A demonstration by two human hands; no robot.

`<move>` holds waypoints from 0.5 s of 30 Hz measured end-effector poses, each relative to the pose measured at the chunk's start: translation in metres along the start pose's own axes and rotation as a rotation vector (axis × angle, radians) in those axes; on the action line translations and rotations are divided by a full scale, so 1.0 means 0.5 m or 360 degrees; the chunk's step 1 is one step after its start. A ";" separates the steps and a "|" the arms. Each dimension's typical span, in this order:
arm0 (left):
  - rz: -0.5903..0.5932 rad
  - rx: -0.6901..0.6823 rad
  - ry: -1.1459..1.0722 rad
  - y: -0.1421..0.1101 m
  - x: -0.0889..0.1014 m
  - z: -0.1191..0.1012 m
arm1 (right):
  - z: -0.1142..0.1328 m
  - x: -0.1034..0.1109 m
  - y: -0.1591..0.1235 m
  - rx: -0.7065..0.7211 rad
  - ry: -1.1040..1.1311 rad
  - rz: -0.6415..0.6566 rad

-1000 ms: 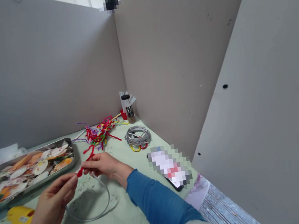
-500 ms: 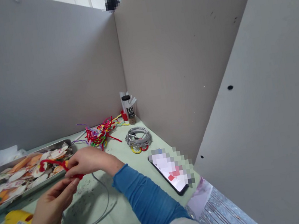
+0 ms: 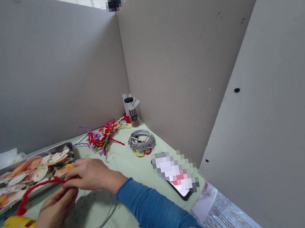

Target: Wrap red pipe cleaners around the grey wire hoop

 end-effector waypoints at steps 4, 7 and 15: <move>-0.0015 0.0026 -0.0061 -0.010 -0.003 -0.013 | -0.013 0.004 -0.022 -0.0108 0.0184 -0.0056; -0.0027 0.0010 -0.0100 -0.015 -0.004 -0.020 | -0.024 0.001 -0.032 -0.0183 0.0277 -0.0074; 0.0028 -0.0007 -0.0132 -0.009 -0.008 -0.015 | -0.016 -0.007 -0.043 -0.0137 0.0253 -0.0055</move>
Point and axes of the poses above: each hand's wrist, its own y-axis towards the middle knuckle, its own x-axis out of the back of the hand, z = x × y, the point moved 6 cm from there along y, towards the middle knuckle, and after that the axes turned 5 degrees about x, right-handed, at the moved point
